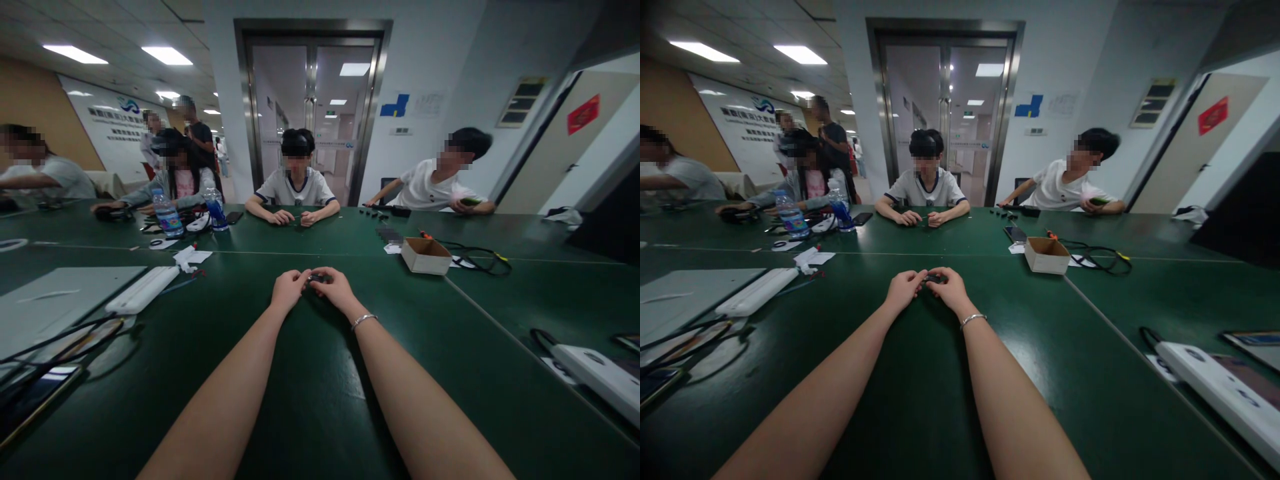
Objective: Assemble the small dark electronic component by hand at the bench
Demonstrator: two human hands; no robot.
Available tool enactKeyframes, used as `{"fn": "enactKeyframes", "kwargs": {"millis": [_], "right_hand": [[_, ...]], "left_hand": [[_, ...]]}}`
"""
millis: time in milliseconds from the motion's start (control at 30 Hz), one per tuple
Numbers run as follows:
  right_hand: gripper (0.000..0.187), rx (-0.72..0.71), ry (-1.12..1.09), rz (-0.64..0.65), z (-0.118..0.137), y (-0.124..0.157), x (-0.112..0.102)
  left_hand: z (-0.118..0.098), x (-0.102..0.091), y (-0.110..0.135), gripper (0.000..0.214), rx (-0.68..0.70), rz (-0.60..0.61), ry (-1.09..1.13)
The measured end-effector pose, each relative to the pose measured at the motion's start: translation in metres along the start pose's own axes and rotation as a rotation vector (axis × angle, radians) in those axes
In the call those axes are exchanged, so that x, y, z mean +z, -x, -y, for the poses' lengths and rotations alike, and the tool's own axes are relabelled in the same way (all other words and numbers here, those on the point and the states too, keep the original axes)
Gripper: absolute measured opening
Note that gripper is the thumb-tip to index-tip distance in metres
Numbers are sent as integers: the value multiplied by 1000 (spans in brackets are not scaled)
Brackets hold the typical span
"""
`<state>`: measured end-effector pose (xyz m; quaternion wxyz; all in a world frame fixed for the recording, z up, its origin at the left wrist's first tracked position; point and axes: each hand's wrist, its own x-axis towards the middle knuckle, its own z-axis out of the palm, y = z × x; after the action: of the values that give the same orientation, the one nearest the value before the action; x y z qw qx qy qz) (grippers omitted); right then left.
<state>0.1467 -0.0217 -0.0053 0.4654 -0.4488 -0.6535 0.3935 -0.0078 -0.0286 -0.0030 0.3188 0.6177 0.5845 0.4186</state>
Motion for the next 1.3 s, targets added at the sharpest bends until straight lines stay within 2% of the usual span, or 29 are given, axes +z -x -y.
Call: {"fn": "enactKeyframes", "kwargs": {"millis": [133, 300, 467, 767, 933, 1067, 1200, 1300], "right_hand": [[26, 30, -49, 21, -1, -1, -2], [22, 67, -257, 38, -7, -4, -5], [33, 109, -360, 98, -10, -6, -9], [35, 55, -264, 190, -3, -3, -9], [28, 11, -117, 144, -1, -3, -2], [23, 51, -145, 136, 0, -3, 0], [23, 86, -212, 125, -1, -4, -2], [24, 107, -233, 125, -1, -4, -4]], "left_hand": [[-5, -4, 4, 51, 9, -36, -127], [-9, -6, 5, 55, 27, -46, -196], [-9, -7, 4, 56, 1, -42, -198], [-10, -8, 4, 58, 5, -8, -185], [-11, -6, 5, 60, 33, 28, -225], [-15, -5, 10, 64, -2, 8, -223], [-17, -22, 13, 60, 7, -31, -340], [-16, -58, 19, 55, -9, 11, -561]]}}
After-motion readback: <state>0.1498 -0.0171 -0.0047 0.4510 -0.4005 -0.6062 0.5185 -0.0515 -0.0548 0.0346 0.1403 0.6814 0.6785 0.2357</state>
